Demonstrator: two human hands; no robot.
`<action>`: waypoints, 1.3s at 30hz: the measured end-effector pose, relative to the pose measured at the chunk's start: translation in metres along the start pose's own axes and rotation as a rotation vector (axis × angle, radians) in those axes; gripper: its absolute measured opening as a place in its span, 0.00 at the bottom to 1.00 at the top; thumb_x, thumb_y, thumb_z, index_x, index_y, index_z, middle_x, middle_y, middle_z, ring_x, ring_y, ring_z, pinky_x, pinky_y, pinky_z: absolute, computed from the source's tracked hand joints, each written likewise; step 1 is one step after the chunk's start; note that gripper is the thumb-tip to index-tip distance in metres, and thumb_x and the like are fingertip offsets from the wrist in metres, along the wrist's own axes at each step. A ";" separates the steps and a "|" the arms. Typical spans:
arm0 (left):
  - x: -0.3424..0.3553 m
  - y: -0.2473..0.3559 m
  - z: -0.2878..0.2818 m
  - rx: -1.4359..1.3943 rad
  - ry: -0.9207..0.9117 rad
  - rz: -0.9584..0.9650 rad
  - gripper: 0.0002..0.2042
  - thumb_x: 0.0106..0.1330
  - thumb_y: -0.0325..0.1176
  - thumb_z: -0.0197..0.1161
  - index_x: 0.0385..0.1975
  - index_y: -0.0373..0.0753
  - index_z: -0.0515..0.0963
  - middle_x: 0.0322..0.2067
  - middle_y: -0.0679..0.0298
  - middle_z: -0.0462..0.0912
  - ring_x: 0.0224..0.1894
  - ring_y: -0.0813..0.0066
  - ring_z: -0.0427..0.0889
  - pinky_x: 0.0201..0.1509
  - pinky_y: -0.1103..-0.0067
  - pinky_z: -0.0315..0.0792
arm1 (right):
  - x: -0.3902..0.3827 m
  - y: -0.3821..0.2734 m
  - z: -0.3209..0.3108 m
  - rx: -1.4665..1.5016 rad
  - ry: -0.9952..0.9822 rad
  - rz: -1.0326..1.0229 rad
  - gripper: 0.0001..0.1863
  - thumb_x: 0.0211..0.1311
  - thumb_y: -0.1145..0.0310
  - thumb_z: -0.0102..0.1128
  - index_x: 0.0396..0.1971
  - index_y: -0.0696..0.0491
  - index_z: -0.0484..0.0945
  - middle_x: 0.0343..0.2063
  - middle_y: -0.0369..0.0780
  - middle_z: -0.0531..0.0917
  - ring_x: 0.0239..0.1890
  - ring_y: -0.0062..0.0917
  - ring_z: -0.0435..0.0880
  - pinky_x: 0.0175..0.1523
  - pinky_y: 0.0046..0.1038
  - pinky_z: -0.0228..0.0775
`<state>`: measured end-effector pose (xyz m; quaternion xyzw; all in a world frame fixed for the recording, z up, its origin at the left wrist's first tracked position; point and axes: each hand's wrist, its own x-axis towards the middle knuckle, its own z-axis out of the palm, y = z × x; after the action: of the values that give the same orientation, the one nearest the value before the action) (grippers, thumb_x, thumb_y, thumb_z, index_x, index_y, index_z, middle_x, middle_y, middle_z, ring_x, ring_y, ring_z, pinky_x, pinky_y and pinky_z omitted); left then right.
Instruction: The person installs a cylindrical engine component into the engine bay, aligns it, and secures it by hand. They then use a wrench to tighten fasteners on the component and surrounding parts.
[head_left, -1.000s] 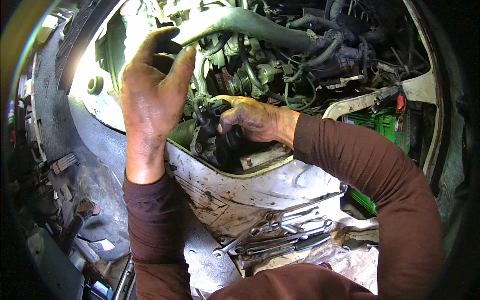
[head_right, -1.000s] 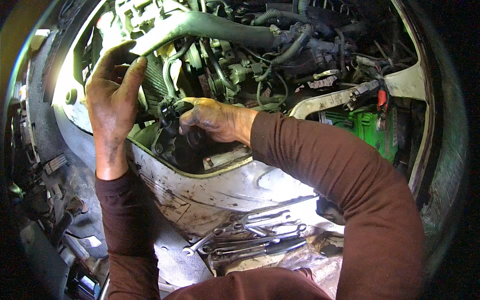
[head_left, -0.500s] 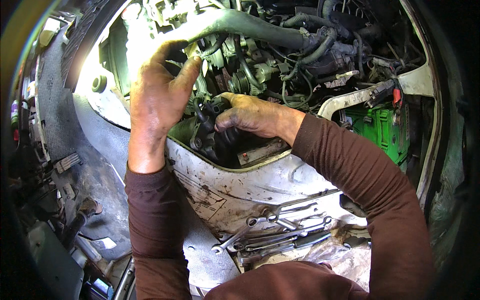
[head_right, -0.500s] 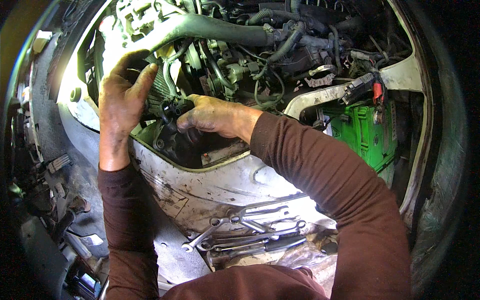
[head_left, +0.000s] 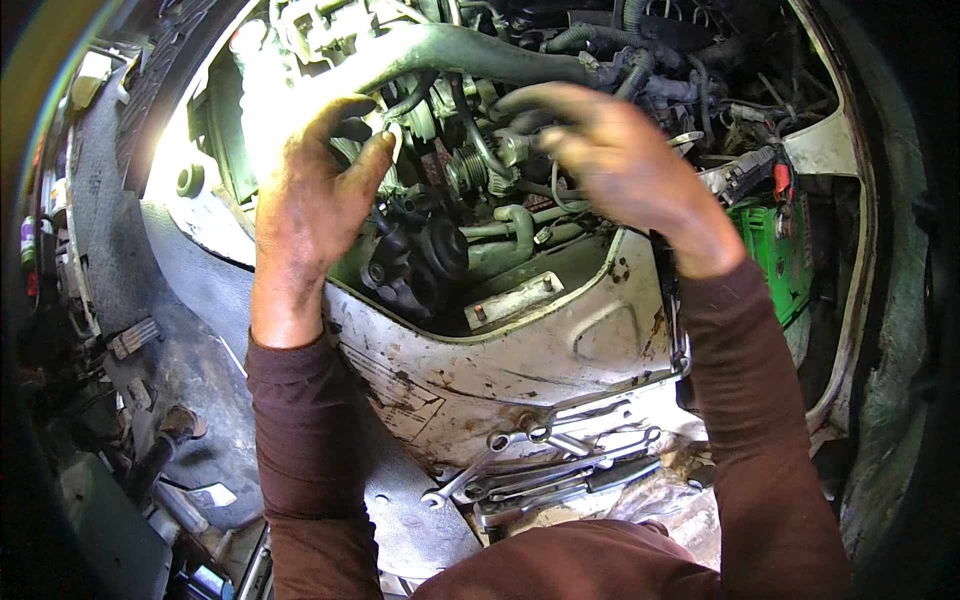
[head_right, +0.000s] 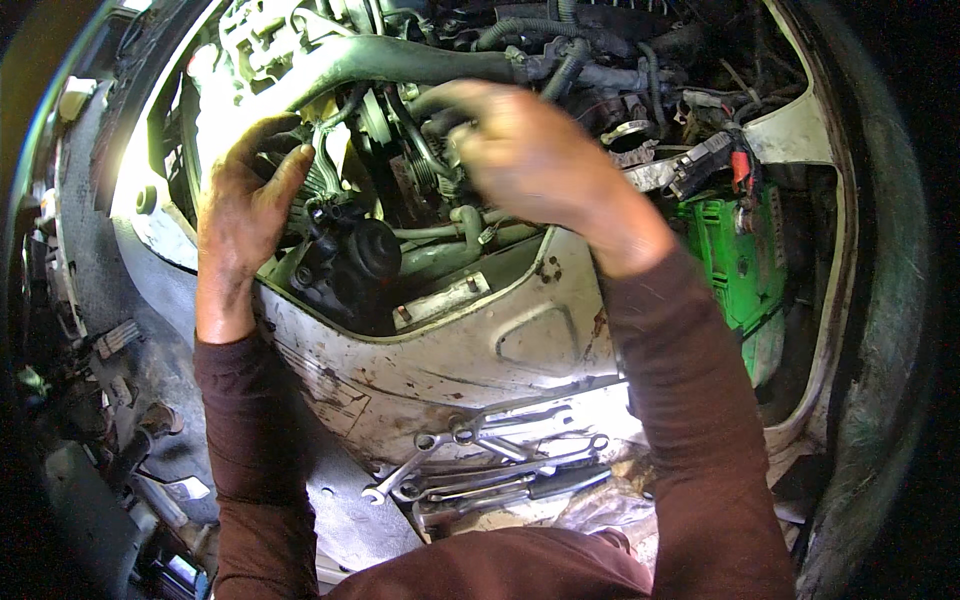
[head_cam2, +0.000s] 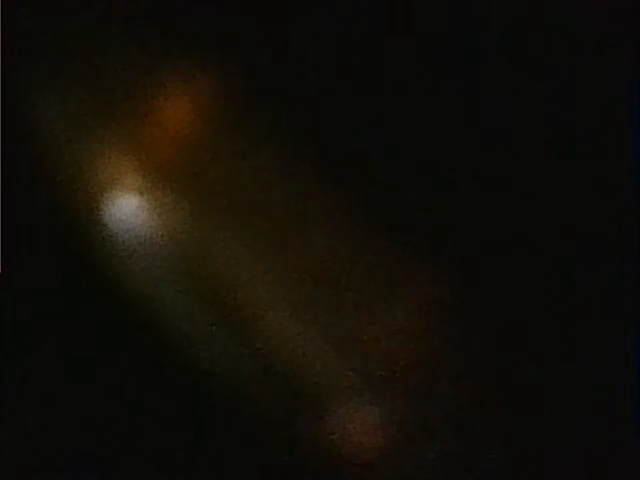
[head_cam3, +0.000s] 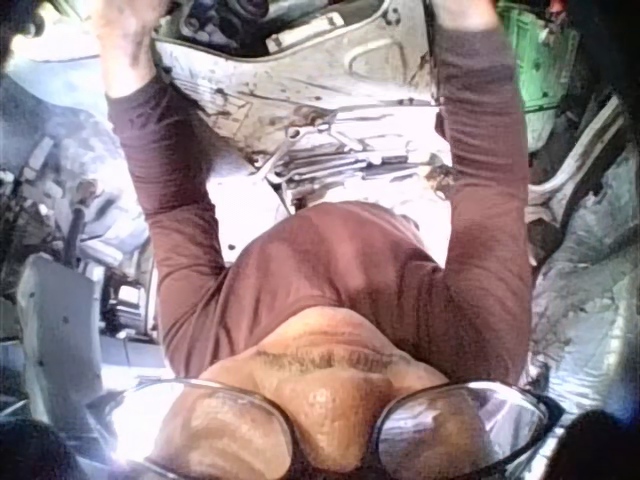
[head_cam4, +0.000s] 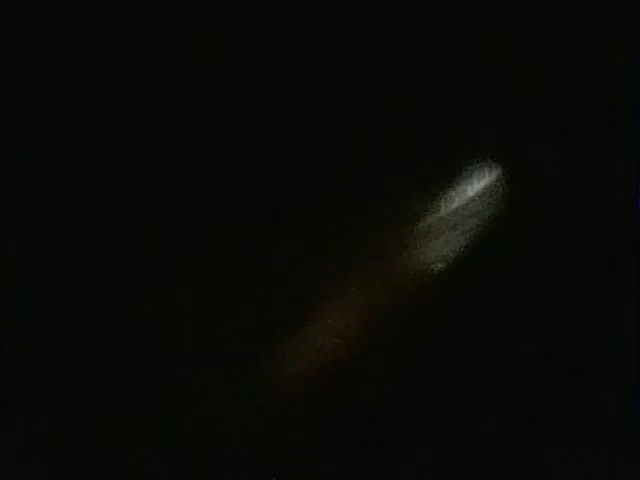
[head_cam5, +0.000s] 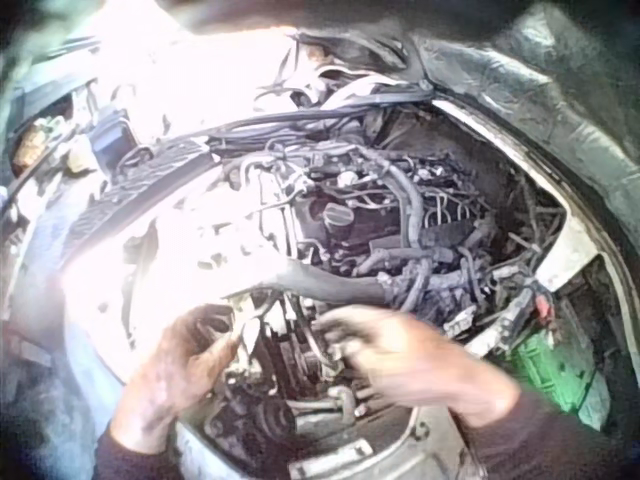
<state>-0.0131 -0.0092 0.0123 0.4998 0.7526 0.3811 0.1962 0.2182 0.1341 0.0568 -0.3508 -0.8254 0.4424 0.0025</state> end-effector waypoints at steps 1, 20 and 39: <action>0.002 -0.001 0.003 -0.013 -0.006 0.001 0.18 0.65 0.40 0.67 0.51 0.37 0.81 0.35 0.52 0.87 0.30 0.65 0.85 0.41 0.71 0.77 | -0.012 0.020 -0.005 0.056 0.223 -0.188 0.19 0.67 0.72 0.48 0.55 0.58 0.78 0.40 0.55 0.86 0.45 0.41 0.87 0.52 0.37 0.78; -0.001 0.109 0.121 0.430 -0.835 0.017 0.15 0.64 0.36 0.56 0.38 0.31 0.85 0.40 0.46 0.88 0.46 0.52 0.88 0.52 0.64 0.81 | -0.034 0.055 0.014 -0.756 0.506 0.202 0.15 0.62 0.59 0.56 0.43 0.50 0.84 0.39 0.41 0.88 0.46 0.37 0.86 0.53 0.40 0.75; 0.040 0.038 -0.012 0.221 -0.350 0.120 0.22 0.68 0.39 0.60 0.60 0.37 0.77 0.49 0.46 0.85 0.54 0.53 0.84 0.62 0.65 0.75 | -0.024 0.040 0.016 -0.751 0.459 0.374 0.17 0.63 0.59 0.53 0.43 0.50 0.85 0.41 0.42 0.88 0.47 0.38 0.87 0.55 0.40 0.76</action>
<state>-0.0154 0.0303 0.0528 0.6207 0.7133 0.2146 0.2450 0.2543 0.1226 0.0250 -0.5585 -0.8291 0.0174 -0.0218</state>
